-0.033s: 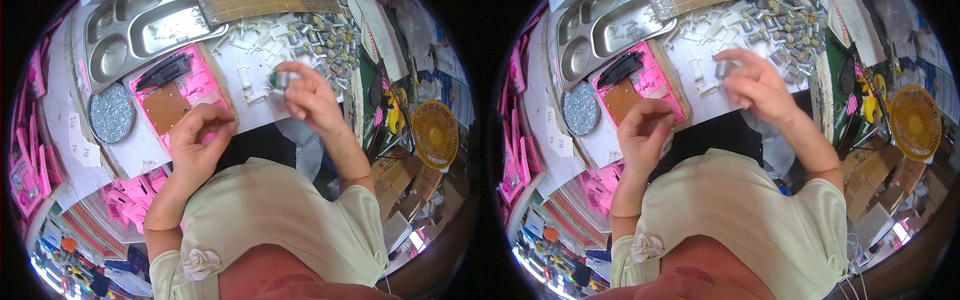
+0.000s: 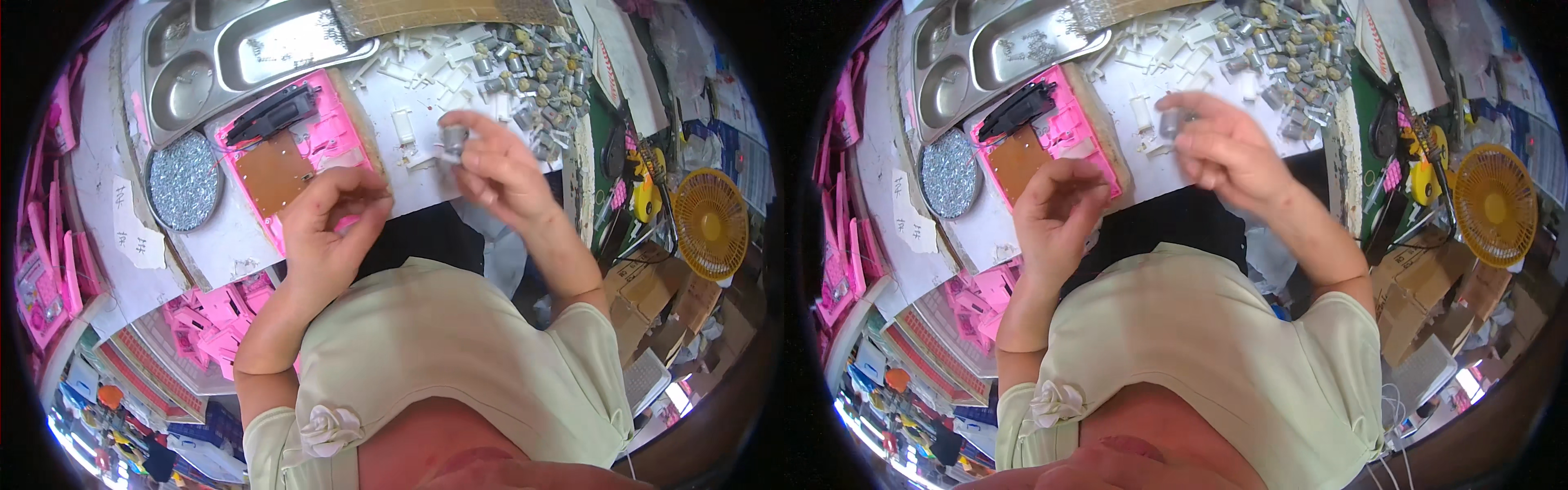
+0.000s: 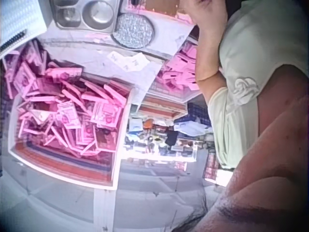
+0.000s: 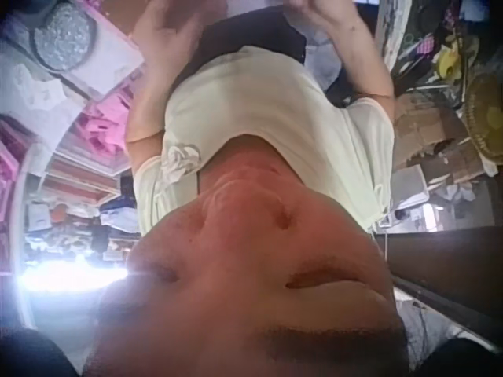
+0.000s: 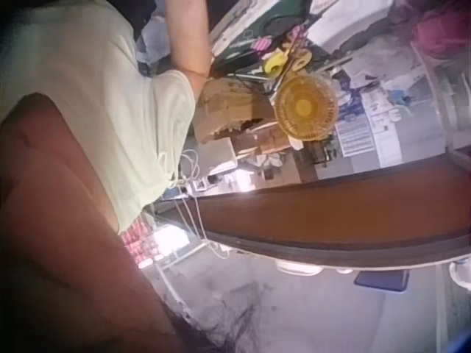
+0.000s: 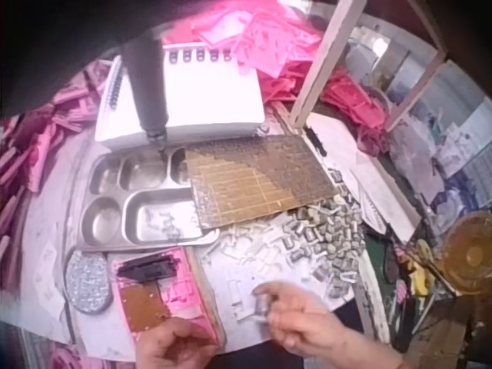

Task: Assembling electronic components and soldering wires inside a pink plastic toy casing.

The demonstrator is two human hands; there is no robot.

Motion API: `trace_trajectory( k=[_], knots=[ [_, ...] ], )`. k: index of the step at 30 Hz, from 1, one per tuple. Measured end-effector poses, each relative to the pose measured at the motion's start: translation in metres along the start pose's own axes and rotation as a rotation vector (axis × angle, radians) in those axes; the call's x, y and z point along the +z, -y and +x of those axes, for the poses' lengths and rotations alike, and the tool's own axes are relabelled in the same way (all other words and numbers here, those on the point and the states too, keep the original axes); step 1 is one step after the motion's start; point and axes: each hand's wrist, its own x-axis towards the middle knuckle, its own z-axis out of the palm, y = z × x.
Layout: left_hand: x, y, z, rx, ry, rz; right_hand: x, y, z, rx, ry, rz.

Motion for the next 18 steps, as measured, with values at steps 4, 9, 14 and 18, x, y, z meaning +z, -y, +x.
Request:
trace_trajectory(
  k=[4, 9, 14, 18],
  knots=[
    [0.002, -0.001, 0.003, -0.03, -0.001, -0.028, 0.017, -0.028, 0.005, 0.231, 0.185, 0.39],
    [-0.004, 0.004, 0.0, -0.041, 0.017, -0.05, 0.029, -0.034, 0.009, 0.229, 0.237, 0.328],
    [-0.007, 0.006, -0.003, -0.023, 0.013, -0.092, 0.034, -0.033, 0.012, 0.212, 0.208, 0.223],
    [-0.008, 0.005, -0.003, -0.017, 0.025, -0.119, 0.039, -0.033, 0.012, 0.202, 0.167, 0.159]
  ],
)
